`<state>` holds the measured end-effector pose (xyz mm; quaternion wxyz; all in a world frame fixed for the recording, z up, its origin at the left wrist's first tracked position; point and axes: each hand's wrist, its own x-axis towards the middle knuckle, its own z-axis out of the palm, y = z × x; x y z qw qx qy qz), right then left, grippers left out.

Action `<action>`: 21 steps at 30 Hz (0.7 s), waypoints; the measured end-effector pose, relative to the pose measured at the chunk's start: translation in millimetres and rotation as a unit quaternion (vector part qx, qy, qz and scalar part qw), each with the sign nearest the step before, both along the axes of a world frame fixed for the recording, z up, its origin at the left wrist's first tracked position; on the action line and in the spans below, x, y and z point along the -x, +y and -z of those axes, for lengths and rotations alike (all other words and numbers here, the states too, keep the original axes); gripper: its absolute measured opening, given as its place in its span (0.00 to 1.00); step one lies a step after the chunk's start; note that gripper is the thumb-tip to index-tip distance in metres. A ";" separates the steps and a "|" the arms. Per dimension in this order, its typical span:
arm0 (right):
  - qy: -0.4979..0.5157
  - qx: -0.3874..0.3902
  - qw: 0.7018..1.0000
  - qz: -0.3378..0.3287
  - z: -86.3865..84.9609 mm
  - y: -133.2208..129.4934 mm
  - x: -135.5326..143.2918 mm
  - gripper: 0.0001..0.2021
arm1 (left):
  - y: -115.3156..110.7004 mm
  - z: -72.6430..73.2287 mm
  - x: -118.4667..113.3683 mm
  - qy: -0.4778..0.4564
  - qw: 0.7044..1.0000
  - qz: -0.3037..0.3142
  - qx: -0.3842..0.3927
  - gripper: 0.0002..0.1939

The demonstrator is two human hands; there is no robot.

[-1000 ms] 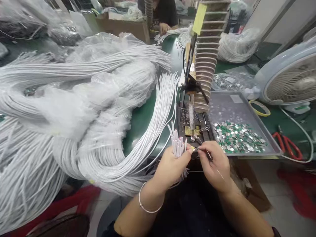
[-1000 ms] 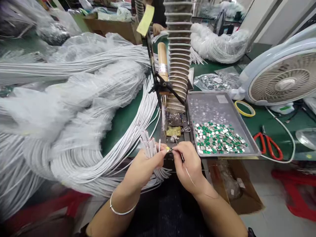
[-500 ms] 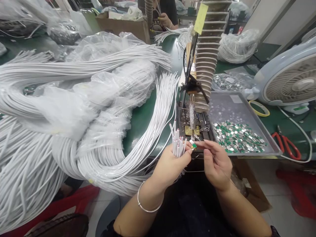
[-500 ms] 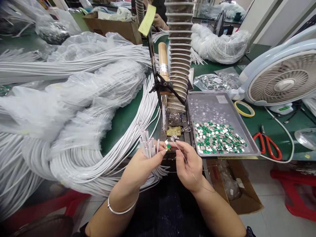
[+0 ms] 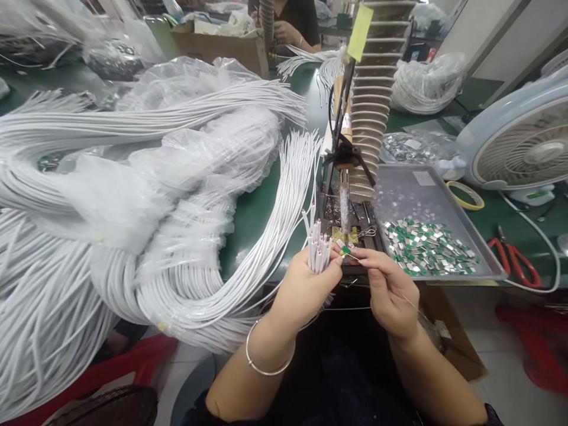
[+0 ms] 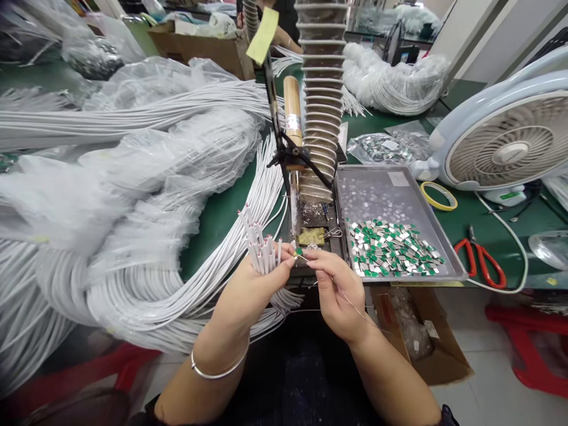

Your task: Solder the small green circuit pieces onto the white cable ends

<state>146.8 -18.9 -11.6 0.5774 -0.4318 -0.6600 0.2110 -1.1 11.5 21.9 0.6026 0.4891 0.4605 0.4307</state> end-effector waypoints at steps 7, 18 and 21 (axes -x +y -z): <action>-0.005 -0.002 1.000 0.011 0.0 3.8 0.6 0.14 | 3.5 1.3 -1.5 -0.025 0.999 0.015 -0.023 0.03; -0.021 -0.009 0.999 0.035 -3.8 4.8 3.0 0.12 | 4.4 -3.2 -0.6 -0.014 0.999 0.007 -0.029 0.03; -0.021 -0.008 0.999 0.044 -3.4 4.6 4.0 0.11 | 4.2 -4.7 0.2 -0.005 0.999 0.007 -0.039 0.03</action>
